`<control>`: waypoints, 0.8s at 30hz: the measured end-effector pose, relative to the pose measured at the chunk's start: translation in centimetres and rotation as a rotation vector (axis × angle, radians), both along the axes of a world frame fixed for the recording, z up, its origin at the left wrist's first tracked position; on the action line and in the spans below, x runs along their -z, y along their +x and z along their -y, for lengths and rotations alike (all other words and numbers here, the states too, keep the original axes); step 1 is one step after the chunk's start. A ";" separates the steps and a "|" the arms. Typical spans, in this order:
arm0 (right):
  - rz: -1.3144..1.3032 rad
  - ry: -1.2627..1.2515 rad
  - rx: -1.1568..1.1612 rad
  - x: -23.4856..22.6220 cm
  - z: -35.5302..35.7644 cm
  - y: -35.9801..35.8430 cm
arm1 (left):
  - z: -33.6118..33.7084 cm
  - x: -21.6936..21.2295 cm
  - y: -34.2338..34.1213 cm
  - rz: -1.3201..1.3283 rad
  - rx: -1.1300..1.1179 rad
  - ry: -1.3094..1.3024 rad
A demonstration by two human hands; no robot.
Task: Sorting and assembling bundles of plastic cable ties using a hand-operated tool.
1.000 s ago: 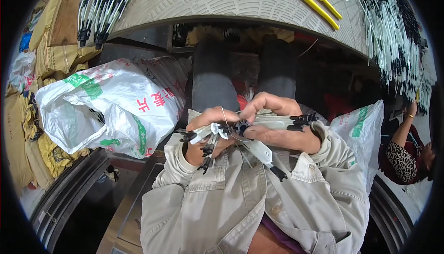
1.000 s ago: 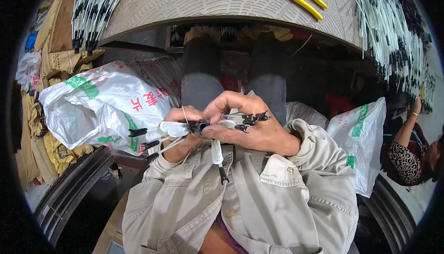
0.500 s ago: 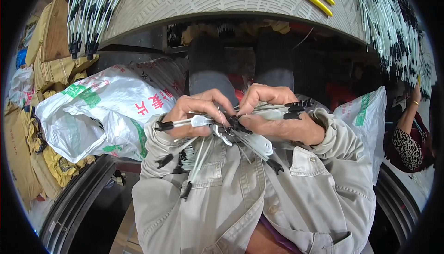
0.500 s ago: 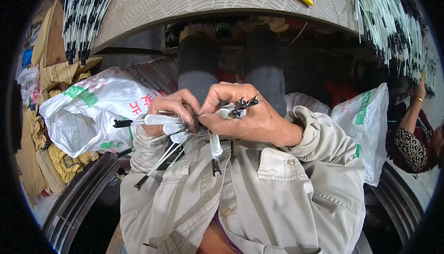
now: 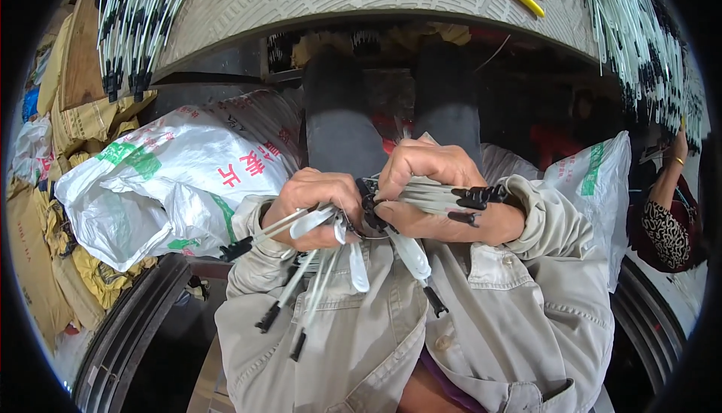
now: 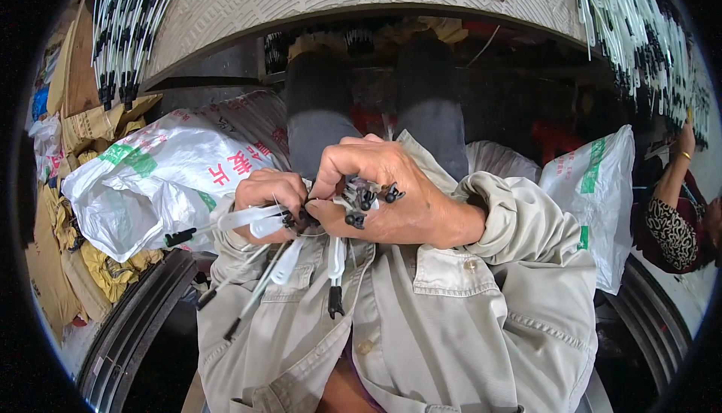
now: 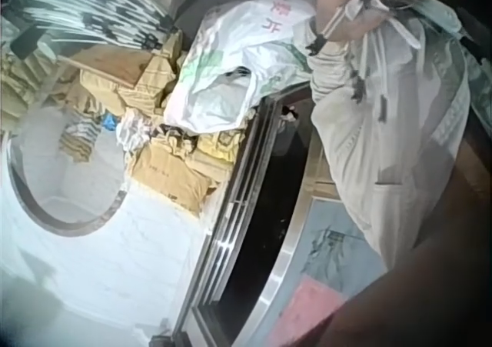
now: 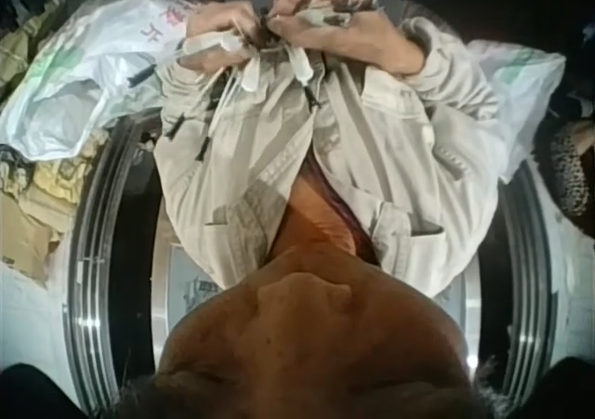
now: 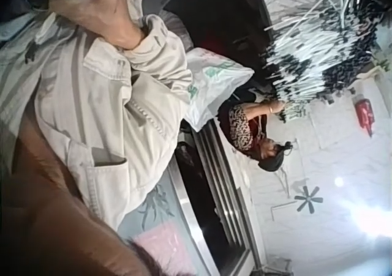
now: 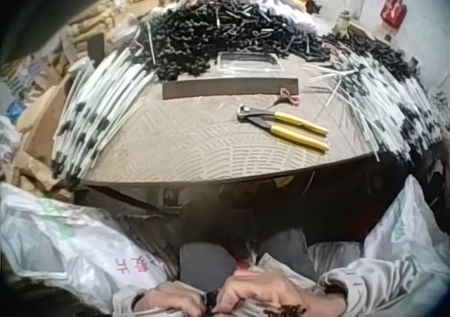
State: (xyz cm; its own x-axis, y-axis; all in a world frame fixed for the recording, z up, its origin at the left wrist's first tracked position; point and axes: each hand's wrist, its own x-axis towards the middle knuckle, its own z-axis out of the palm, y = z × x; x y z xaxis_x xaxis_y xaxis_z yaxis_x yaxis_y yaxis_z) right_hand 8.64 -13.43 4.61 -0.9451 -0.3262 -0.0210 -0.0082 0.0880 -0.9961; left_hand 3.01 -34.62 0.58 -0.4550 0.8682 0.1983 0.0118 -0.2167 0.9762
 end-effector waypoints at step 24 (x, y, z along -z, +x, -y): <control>0.166 -0.123 -0.031 -0.6 0.0 -1.1 | -1.0 -0.6 4.0 -0.221 -0.601 0.030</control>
